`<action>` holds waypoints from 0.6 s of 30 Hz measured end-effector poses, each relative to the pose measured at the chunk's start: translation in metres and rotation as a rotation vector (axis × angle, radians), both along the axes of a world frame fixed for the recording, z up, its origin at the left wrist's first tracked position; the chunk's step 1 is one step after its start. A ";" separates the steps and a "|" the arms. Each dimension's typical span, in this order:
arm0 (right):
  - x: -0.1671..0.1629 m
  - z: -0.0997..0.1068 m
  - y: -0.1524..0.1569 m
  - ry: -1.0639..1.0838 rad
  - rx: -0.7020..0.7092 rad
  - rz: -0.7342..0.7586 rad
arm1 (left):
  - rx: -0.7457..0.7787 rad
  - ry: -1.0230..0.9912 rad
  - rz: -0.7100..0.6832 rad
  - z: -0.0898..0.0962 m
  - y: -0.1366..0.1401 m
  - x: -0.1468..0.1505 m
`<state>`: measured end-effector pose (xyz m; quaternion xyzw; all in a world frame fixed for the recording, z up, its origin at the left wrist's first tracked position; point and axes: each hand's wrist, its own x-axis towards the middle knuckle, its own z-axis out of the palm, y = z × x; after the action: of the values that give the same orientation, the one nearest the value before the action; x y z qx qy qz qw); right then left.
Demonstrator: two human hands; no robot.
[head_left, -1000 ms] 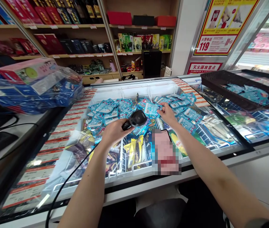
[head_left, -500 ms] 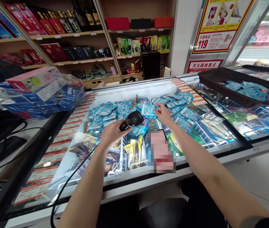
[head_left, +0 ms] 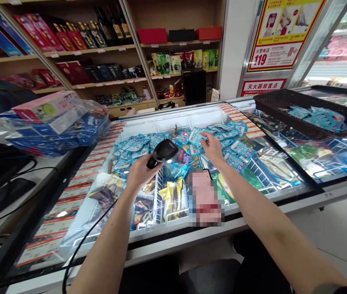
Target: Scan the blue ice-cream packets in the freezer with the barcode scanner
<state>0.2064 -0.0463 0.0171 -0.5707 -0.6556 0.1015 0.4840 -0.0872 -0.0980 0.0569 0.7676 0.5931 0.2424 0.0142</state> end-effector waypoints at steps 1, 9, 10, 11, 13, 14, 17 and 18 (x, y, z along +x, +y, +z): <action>0.002 0.000 0.001 -0.039 -0.005 -0.033 | 0.012 -0.001 0.000 0.000 0.002 -0.002; 0.008 0.003 -0.008 -0.388 -0.017 -0.289 | 0.094 -0.037 0.118 -0.005 0.011 -0.022; 0.007 0.005 -0.010 -0.413 -0.018 -0.317 | 0.100 -0.041 0.121 -0.005 0.011 -0.024; 0.006 0.006 -0.011 -0.438 -0.015 -0.333 | 0.103 -0.041 0.118 -0.006 0.010 -0.026; 0.004 0.008 -0.013 -0.488 -0.003 -0.331 | 0.100 -0.034 0.106 -0.007 0.010 -0.030; 0.003 0.008 -0.013 -0.513 0.006 -0.314 | 0.096 -0.034 0.108 -0.006 0.010 -0.032; 0.001 0.005 -0.013 -0.581 0.023 -0.251 | 0.076 -0.057 0.141 -0.005 0.011 -0.036; 0.000 0.003 -0.013 -0.598 0.025 -0.237 | 0.065 -0.070 0.153 -0.005 0.012 -0.038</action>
<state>0.2063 -0.0591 0.0199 -0.6416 -0.6988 -0.1358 0.2855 -0.1249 -0.0864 0.0523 0.7112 0.6410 0.2884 -0.0086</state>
